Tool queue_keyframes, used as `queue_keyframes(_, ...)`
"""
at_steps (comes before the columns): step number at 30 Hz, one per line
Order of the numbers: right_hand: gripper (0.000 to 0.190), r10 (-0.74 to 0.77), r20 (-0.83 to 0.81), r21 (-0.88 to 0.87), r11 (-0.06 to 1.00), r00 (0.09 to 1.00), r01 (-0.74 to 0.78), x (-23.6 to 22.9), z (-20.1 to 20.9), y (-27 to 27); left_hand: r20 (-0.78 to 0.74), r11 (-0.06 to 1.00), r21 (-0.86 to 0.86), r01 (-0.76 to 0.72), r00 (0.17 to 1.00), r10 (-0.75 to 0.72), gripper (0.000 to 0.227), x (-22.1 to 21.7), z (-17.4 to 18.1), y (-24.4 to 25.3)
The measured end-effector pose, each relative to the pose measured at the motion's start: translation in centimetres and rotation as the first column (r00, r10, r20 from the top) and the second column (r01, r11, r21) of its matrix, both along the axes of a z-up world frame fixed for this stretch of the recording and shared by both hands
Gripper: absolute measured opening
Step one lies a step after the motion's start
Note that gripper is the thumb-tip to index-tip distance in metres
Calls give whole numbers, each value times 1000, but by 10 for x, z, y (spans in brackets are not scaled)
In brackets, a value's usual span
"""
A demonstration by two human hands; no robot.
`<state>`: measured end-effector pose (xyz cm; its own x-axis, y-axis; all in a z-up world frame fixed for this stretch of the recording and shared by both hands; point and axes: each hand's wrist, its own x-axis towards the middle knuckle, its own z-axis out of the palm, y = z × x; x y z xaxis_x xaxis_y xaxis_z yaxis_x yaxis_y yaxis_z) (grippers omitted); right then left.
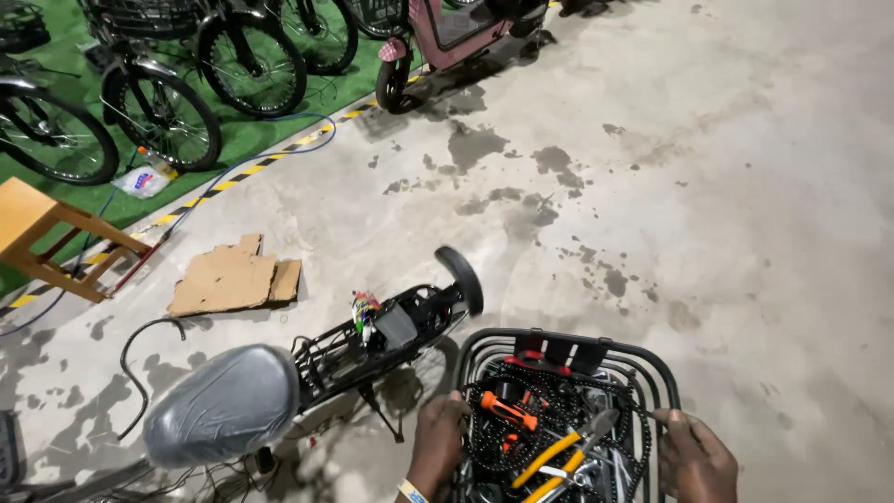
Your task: The person organizes and secures the wiring on the front fork of a black electric bicycle. They route the cables along the frame and use zip ties to fasten them in place.
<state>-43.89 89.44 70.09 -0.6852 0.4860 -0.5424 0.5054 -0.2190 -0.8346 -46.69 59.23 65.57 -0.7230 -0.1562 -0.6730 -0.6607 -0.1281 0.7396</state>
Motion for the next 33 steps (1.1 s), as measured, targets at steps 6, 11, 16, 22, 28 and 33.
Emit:
queue_keyframes(6,28,-5,32,106,994,999,2,-114,-6,62,26,975,-133,177,984,-175,31,-104,1,66)
queue_keyframes(11,30,36,63,146,988,997,-45,-235,-10,91,96,998,60,-26,995,21,28,-213,-49,103)
queue_keyframes(16,31,119,31,158,980,992,-122,-339,20,98,-5,986,101,-130,991,131,27,-307,12,128)
queue_keyframes(22,31,277,59,93,955,959,-282,-468,18,87,46,966,35,-257,966,255,27,-385,24,122)
queue_keyframes(28,29,566,5,34,824,824,-566,-605,9,31,29,848,-52,-528,848,530,29,-444,18,100)
queue_keyframes(33,27,756,-57,-26,652,652,-758,-700,18,-36,-72,649,-57,-759,651,755,34,-482,22,74)
